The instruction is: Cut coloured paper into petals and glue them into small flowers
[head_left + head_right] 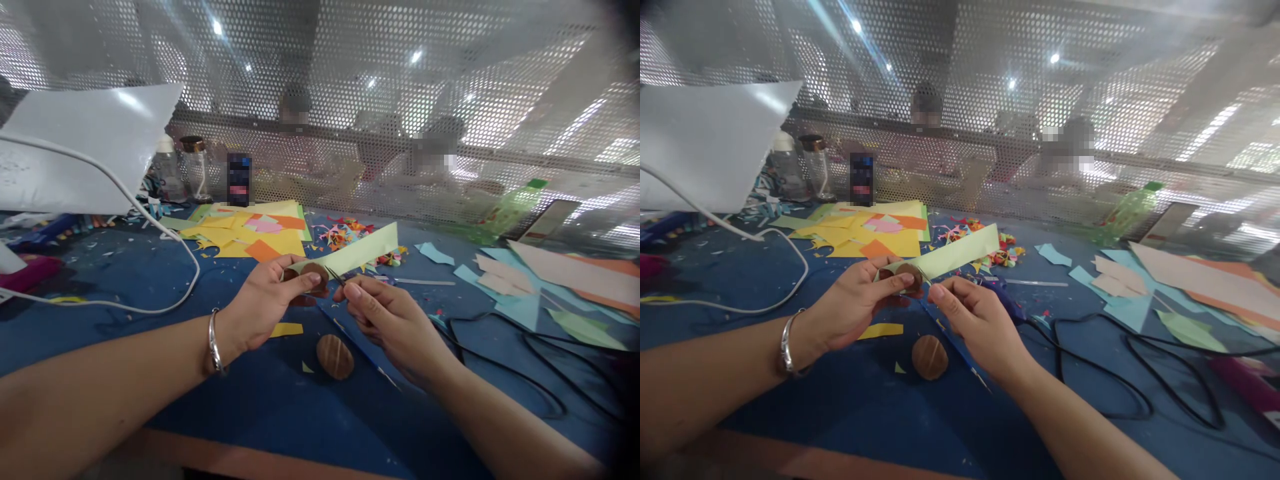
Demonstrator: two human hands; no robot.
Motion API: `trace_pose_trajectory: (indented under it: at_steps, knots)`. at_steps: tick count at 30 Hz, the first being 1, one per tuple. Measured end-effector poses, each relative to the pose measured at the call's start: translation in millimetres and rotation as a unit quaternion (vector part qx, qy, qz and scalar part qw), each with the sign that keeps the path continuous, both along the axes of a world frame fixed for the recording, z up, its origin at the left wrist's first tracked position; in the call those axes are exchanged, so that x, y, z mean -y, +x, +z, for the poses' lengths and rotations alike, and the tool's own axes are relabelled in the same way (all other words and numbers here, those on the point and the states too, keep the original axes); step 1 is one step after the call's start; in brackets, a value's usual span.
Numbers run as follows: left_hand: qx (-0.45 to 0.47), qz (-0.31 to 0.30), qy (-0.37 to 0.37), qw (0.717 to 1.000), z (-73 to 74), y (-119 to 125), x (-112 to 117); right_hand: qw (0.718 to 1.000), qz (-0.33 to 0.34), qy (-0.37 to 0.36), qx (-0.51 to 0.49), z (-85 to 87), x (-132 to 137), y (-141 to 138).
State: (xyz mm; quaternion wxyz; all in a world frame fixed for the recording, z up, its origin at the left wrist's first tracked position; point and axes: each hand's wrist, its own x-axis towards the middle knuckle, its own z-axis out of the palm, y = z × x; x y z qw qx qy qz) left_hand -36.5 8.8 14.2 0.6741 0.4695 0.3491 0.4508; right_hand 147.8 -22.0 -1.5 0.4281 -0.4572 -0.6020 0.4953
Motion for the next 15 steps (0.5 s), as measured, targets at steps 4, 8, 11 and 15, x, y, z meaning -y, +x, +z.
trace_pose_trajectory:
  at_steps: [4, 8, 11, 15]
  knots:
    - [0.002, 0.012, 0.02, 1.0, -0.9, -0.5, -1.1, 0.999, -0.003, -0.029, -0.028, 0.5, -0.3, 0.2]
    - [0.022, 0.011, 0.037, 0.999, -1.9, -0.8, -2.4, 0.998, 0.005, -0.042, -0.044, 2.1, 0.5, 0.8]
    - [0.032, 0.01, 0.033, 0.999, -2.2, -0.2, -1.9, 0.998, 0.013, -0.051, -0.044, 3.4, 1.5, 0.1]
    - [0.023, 0.002, 0.016, 1.0, -1.6, 0.1, 0.2, 0.996, 0.012, -0.064, -0.055, 3.9, 1.2, -0.8]
